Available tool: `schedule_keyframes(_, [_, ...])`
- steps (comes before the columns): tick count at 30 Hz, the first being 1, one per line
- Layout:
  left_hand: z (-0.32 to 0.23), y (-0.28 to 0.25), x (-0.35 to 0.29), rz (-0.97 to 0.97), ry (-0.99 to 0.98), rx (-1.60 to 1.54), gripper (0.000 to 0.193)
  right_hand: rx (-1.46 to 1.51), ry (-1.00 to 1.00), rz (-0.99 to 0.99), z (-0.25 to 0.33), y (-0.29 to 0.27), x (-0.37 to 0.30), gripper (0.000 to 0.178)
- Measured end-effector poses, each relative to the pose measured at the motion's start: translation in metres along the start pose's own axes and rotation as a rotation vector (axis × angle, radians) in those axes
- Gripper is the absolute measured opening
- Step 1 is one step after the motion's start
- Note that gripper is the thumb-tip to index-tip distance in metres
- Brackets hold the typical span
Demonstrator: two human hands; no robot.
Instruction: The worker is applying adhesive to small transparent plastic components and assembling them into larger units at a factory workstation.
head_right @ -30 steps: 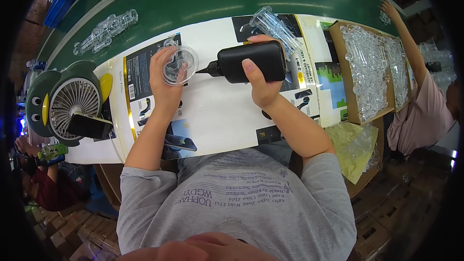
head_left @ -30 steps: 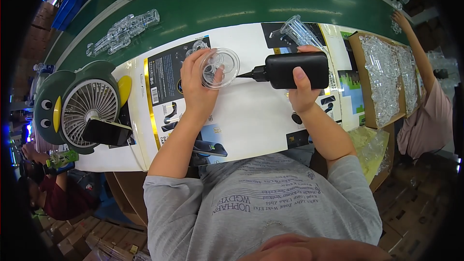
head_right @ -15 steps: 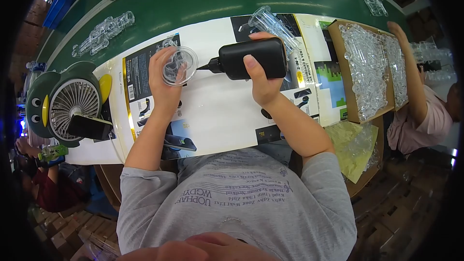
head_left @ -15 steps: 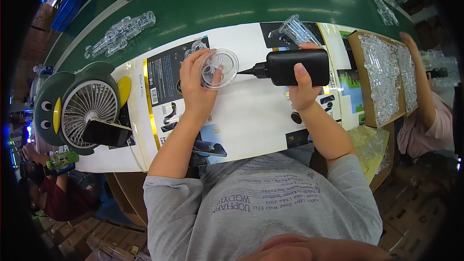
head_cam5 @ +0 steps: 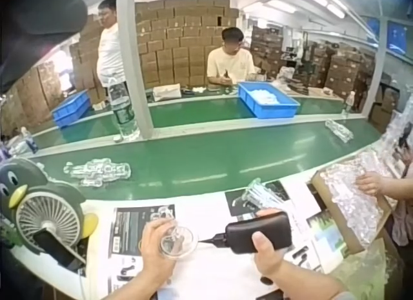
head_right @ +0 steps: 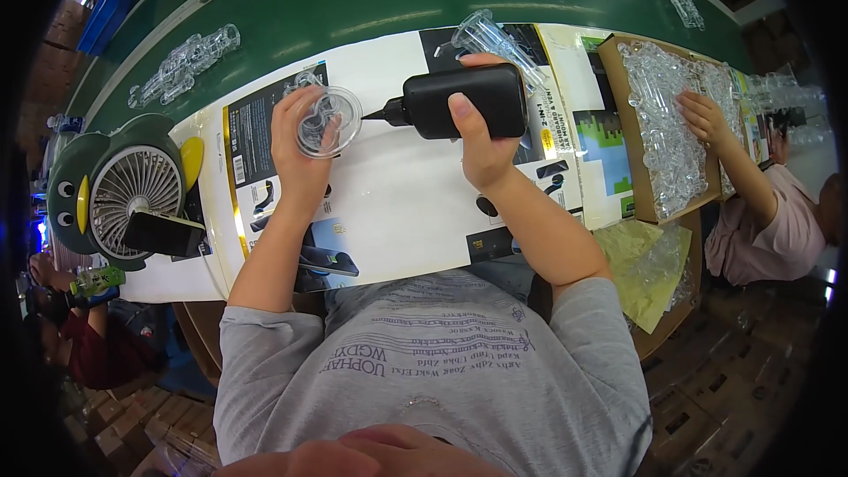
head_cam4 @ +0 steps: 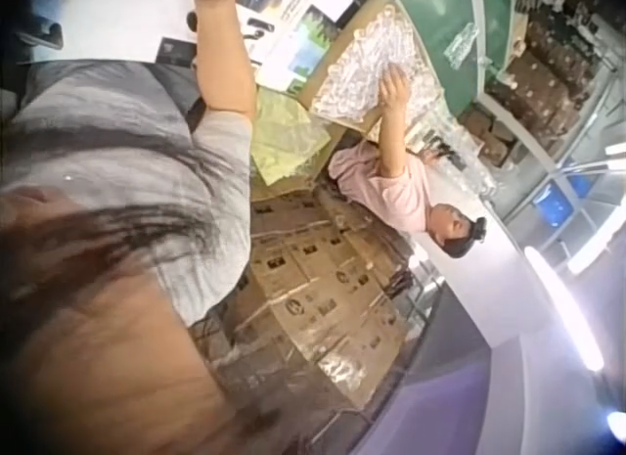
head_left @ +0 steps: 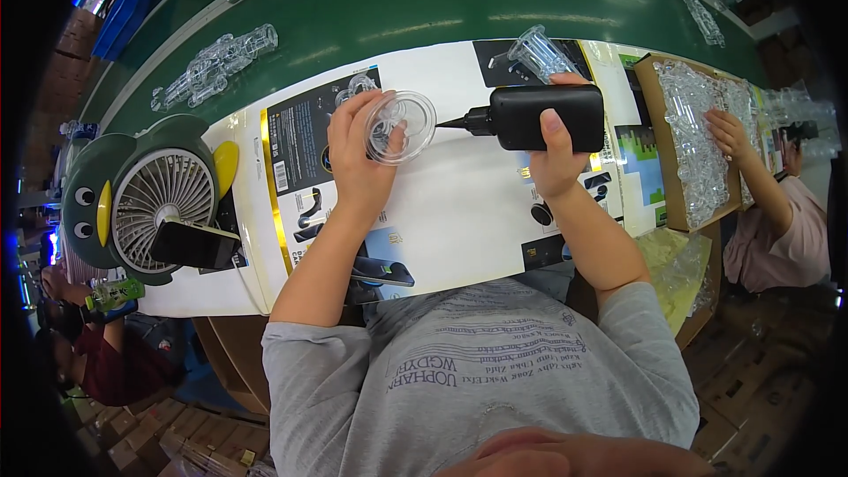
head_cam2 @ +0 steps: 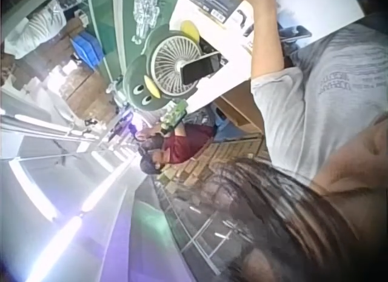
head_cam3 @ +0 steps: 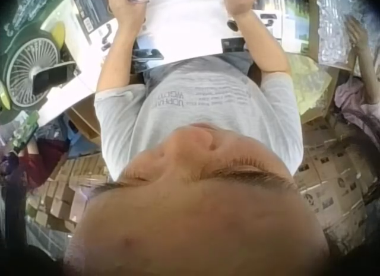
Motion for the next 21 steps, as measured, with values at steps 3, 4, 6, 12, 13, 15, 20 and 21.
schedule_keyframes(3, [-0.0004,0.0000,0.0000,0.007,-0.004,0.007,0.037,0.005,-0.015,0.007,-0.0008,-0.0008,0.0006,0.041])
schedule_keyframes(4, [-0.0007,0.0002,0.0002,0.009,-0.003,0.008,0.037,-0.004,-0.010,0.004,-0.0015,-0.0018,0.0007,0.041])
schedule_keyframes(6, [-0.0009,0.0006,0.0004,0.012,-0.002,0.010,0.036,-0.012,-0.005,0.001,-0.0034,-0.0034,0.0007,0.041])
schedule_keyframes(12, [0.0024,0.0009,-0.0011,-0.003,-0.029,-0.015,0.032,-0.031,-0.043,-0.016,-0.0025,-0.0040,0.0011,0.041])
schedule_keyframes(13, [0.0001,0.0008,-0.0002,0.012,-0.017,0.005,0.034,-0.038,-0.033,-0.010,-0.0040,-0.0051,0.0011,0.042])
schedule_keyframes(15, [-0.0021,0.0010,0.0001,0.027,-0.005,0.025,0.035,-0.046,-0.023,-0.005,-0.0065,-0.0068,0.0010,0.042])
schedule_keyframes(20, [-0.0030,0.0015,-0.0006,0.030,-0.016,0.018,0.033,-0.088,-0.030,0.000,-0.0092,-0.0097,0.0016,0.043])
schedule_keyframes(21, [-0.0037,0.0011,-0.0004,0.031,-0.016,0.017,0.033,-0.089,-0.030,-0.001,-0.0092,-0.0093,0.0018,0.043])
Point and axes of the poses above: each hand's wrist, its own x-axis towards the middle knuckle, its own y-axis out of the palm, z = x × y, the point moved 6 cm from there along x, towards the middle knuckle, and after that the axes turned 7 degrees about -x, right-handed, at the moved point
